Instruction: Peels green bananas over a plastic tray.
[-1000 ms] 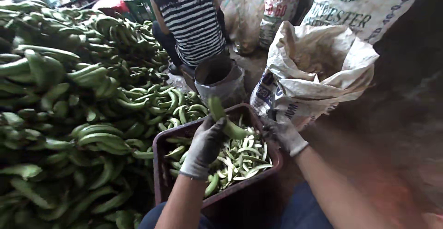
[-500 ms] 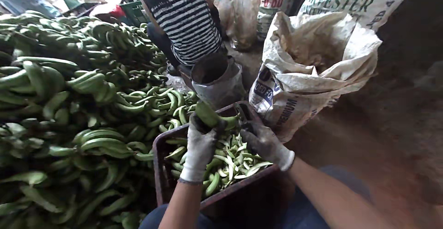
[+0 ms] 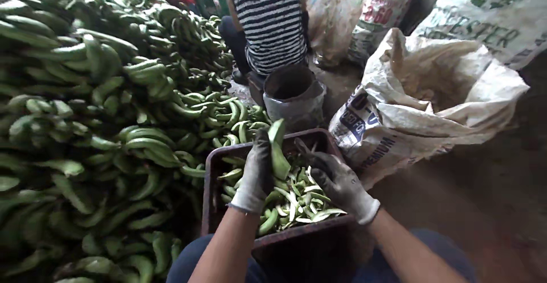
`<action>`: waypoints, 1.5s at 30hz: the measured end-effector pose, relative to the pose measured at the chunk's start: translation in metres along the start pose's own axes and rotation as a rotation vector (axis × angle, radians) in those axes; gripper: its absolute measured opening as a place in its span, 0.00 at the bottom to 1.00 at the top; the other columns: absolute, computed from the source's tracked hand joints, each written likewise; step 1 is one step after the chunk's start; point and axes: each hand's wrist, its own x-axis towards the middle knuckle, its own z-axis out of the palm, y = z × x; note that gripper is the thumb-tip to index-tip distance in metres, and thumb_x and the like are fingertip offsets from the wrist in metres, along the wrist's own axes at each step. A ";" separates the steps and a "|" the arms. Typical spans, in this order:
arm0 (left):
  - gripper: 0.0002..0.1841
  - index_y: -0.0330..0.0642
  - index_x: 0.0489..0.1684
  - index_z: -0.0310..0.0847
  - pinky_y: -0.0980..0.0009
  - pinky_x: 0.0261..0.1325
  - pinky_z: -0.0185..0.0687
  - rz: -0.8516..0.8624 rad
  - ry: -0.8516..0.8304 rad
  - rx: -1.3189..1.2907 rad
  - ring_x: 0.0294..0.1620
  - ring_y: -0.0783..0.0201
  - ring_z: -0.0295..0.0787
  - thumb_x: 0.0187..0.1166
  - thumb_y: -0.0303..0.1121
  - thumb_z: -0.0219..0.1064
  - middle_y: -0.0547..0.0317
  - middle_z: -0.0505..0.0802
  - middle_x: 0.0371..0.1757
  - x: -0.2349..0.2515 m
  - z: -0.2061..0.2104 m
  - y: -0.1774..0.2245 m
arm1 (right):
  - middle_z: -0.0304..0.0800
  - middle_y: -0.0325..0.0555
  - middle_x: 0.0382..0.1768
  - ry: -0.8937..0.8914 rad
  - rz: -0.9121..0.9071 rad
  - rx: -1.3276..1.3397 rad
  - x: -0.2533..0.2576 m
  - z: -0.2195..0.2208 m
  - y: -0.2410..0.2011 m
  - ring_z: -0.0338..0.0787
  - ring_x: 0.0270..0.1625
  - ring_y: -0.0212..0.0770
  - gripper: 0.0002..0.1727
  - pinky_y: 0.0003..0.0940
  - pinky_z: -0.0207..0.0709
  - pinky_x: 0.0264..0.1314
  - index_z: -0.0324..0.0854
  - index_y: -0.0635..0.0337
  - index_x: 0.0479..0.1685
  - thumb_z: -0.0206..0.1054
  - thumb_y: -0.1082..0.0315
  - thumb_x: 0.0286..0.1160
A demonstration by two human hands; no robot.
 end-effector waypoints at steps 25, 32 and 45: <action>0.26 0.45 0.66 0.81 0.56 0.43 0.91 -0.122 -0.146 -0.236 0.40 0.56 0.91 0.89 0.56 0.53 0.48 0.92 0.45 0.006 0.001 -0.001 | 0.92 0.41 0.57 0.060 -0.068 0.061 -0.004 -0.006 -0.009 0.91 0.54 0.33 0.31 0.42 0.89 0.58 0.83 0.45 0.73 0.58 0.35 0.83; 0.23 0.44 0.61 0.83 0.63 0.35 0.88 -0.198 -0.222 -0.113 0.32 0.60 0.89 0.91 0.51 0.51 0.50 0.92 0.37 -0.002 0.008 -0.011 | 0.92 0.46 0.57 0.076 -0.103 -0.149 0.001 0.007 -0.004 0.91 0.59 0.44 0.32 0.52 0.86 0.61 0.88 0.46 0.65 0.55 0.34 0.83; 0.27 0.51 0.75 0.75 0.55 0.40 0.91 -0.105 -0.064 -0.145 0.37 0.53 0.91 0.89 0.58 0.52 0.46 0.91 0.45 0.009 0.008 -0.013 | 0.92 0.42 0.49 0.130 0.180 0.073 0.010 -0.007 0.008 0.91 0.49 0.38 0.32 0.48 0.87 0.55 0.81 0.50 0.67 0.62 0.34 0.79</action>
